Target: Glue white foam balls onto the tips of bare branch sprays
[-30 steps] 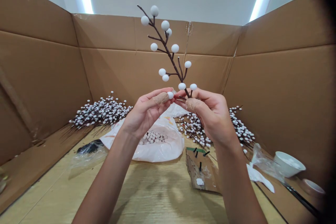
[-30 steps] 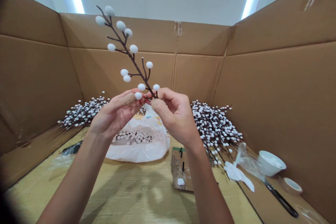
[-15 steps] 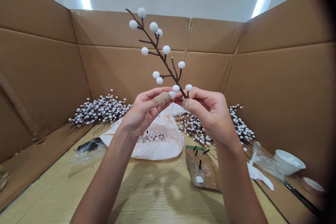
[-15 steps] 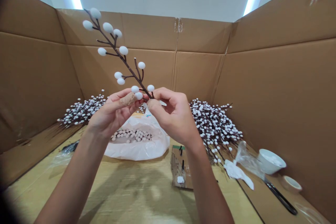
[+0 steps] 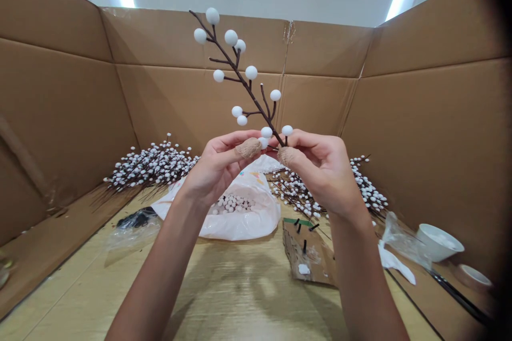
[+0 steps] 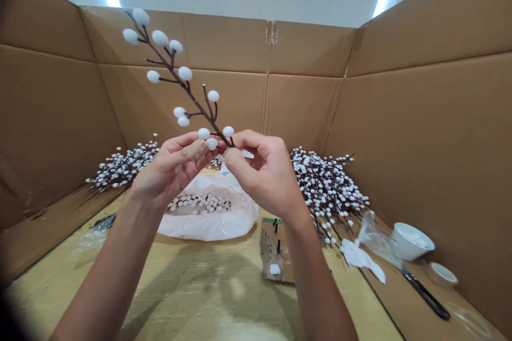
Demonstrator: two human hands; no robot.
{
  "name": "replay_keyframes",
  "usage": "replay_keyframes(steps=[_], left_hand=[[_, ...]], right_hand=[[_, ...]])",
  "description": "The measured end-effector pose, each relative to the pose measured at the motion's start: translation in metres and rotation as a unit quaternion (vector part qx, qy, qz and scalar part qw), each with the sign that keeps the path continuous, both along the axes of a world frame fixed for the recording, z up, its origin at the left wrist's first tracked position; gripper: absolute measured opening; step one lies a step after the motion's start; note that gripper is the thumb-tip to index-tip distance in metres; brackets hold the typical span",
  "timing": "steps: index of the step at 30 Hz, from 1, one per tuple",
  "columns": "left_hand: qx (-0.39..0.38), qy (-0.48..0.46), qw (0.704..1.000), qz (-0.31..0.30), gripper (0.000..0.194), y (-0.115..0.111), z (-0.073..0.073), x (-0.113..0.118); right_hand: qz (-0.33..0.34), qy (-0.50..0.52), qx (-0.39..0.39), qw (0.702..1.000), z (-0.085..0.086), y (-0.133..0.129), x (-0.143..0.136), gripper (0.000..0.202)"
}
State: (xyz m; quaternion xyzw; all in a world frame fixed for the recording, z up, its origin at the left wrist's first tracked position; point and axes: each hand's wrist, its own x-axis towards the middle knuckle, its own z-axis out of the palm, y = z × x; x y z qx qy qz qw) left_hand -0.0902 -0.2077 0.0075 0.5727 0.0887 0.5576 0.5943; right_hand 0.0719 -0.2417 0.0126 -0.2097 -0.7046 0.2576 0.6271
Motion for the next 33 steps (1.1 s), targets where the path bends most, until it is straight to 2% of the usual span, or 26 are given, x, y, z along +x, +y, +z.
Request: replay_keyframes(steps=[11, 17, 24, 33], left_hand=[[0.024, 0.013, 1.0, 0.01, 0.01, 0.0006, -0.0018, -0.0007], [0.025, 0.024, 0.999, 0.04, 0.014, -0.0011, -0.0015, 0.0017], [0.019, 0.034, 0.997, 0.073, 0.016, -0.0067, 0.0001, 0.0053], [0.022, 0.035, 0.996, 0.079, 0.014, -0.0055, -0.0013, 0.0079]], right_hand=[[0.001, -0.009, -0.018, 1.0, -0.0029, 0.0024, 0.0017, 0.019], [0.012, -0.012, -0.026, 1.0, -0.0028, 0.0042, 0.002, 0.018], [-0.004, -0.031, -0.009, 0.999, -0.0032, 0.0043, 0.0036, 0.021], [-0.007, -0.043, 0.024, 0.999, -0.0038, 0.0074, 0.0041, 0.023]])
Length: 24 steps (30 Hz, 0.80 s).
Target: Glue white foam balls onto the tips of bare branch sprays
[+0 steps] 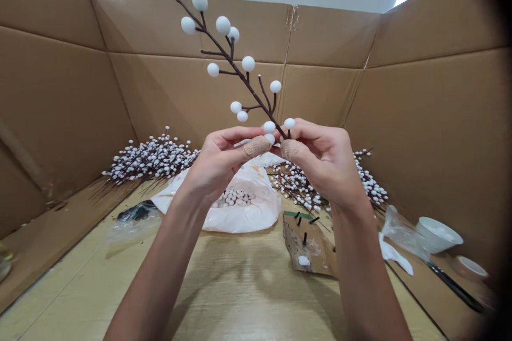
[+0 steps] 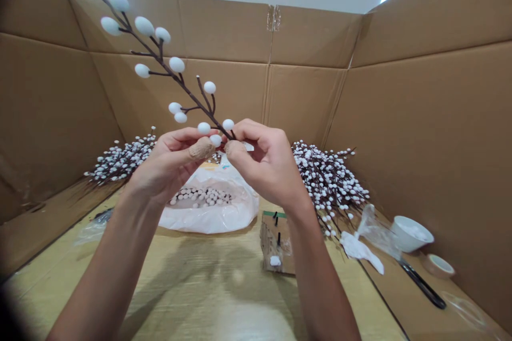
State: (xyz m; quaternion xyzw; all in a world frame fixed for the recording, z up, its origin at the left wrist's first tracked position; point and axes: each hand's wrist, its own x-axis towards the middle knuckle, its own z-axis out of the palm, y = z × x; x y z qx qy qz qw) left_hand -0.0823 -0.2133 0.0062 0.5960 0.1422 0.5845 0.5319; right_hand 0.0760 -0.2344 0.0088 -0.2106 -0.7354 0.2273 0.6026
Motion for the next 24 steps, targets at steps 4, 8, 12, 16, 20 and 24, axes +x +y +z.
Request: replay_keyframes(steps=[4, 8, 12, 16, 20, 24], left_hand=[[0.004, -0.006, 1.0, -0.007, 0.012, 0.0019, -0.0026, 0.0008], [0.0, -0.005, 1.0, -0.002, 0.013, 0.0023, -0.0036, 0.0011], [-0.005, -0.001, 1.0, -0.004, 0.012, 0.0024, -0.0046, 0.0014], [-0.006, -0.003, 1.0, 0.002, 0.014, 0.0028, -0.0055, 0.0026], [-0.003, -0.001, 1.0, 0.009, 0.014, 0.0032, -0.006, 0.004], [0.003, 0.0, 1.0, 0.004, 0.013, 0.0041, -0.0066, 0.0036]], right_hand=[[-0.01, -0.015, 0.013, 1.0, 0.0003, 0.001, 0.0012, 0.024], [-0.021, -0.027, 0.022, 0.999, 0.0013, 0.0018, 0.0018, 0.026], [-0.012, -0.035, 0.025, 0.999, 0.002, 0.0031, 0.0032, 0.025], [-0.015, -0.035, 0.024, 0.999, 0.0015, 0.0039, 0.0043, 0.026], [-0.01, -0.036, 0.025, 0.999, 0.0005, 0.0053, 0.0046, 0.027], [-0.009, -0.032, 0.029, 0.999, -0.0001, 0.0068, 0.0043, 0.029]])
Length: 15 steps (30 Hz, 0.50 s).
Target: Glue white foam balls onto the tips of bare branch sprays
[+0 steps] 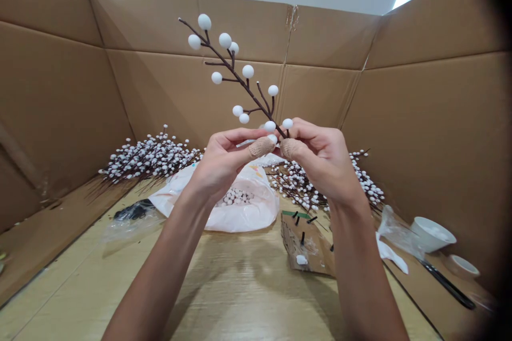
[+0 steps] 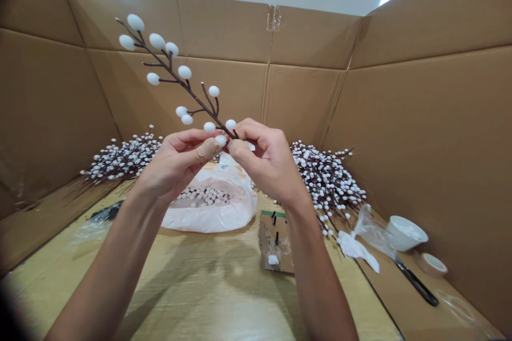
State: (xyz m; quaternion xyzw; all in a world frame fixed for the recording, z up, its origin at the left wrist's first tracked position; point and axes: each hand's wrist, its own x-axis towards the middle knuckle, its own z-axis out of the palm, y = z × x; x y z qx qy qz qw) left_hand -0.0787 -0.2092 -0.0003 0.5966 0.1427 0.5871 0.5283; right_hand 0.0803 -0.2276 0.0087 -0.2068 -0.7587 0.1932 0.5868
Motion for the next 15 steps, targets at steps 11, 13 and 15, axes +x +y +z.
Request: replay_keyframes(steps=[11, 13, 15], left_hand=[[-0.007, 0.007, 1.0, 0.009, 0.014, 0.0003, 0.0017, -0.0018], [-0.004, 0.008, 1.0, 0.012, 0.014, -0.0001, 0.0014, -0.002], [0.0, 0.011, 1.0, 0.014, 0.013, 0.0001, 0.0006, -0.0023]], right_hand=[[0.019, 0.009, -0.031, 0.999, -0.0029, 0.0028, -0.0004, 0.026], [0.017, 0.005, -0.038, 0.999, -0.0032, 0.0031, -0.0001, 0.022], [0.014, 0.001, -0.04, 0.999, -0.0033, 0.0032, 0.0, 0.019]])
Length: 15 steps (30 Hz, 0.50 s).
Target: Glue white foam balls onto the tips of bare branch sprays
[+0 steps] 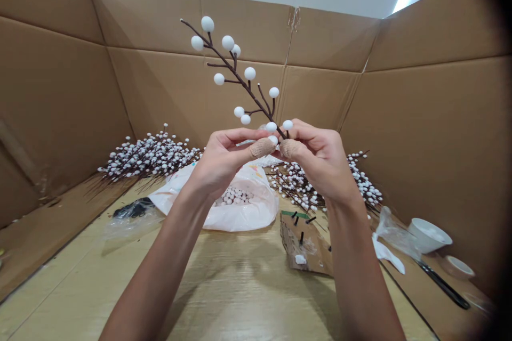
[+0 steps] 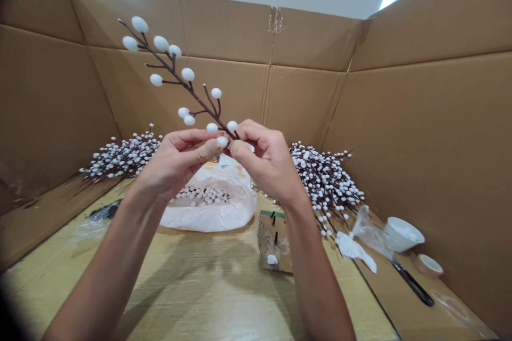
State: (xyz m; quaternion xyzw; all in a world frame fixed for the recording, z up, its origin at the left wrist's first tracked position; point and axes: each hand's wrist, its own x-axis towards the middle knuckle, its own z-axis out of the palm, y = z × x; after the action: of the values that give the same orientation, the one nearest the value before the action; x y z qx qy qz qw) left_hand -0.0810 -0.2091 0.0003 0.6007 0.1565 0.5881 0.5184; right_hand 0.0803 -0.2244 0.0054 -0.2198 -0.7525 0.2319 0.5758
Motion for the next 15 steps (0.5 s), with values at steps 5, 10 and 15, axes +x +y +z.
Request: replay_keyframes(steps=[5, 10, 15], left_hand=[[0.015, 0.008, 1.0, 0.008, 0.012, 0.002, -0.0029, 0.0002], [0.01, 0.015, 1.0, 0.012, 0.015, 0.0031, -0.0039, 0.0014], [-0.013, -0.002, 1.0, -0.028, 0.017, 0.0004, 0.0006, 0.0002]], right_hand=[[0.005, 0.002, 0.003, 1.0, 0.0, 0.0009, -0.0001, 0.02], [0.002, 0.005, 0.009, 1.0, 0.0, 0.0018, 0.0002, 0.024], [0.022, 0.016, 0.01, 1.0, 0.0003, 0.0009, -0.0001, 0.025]])
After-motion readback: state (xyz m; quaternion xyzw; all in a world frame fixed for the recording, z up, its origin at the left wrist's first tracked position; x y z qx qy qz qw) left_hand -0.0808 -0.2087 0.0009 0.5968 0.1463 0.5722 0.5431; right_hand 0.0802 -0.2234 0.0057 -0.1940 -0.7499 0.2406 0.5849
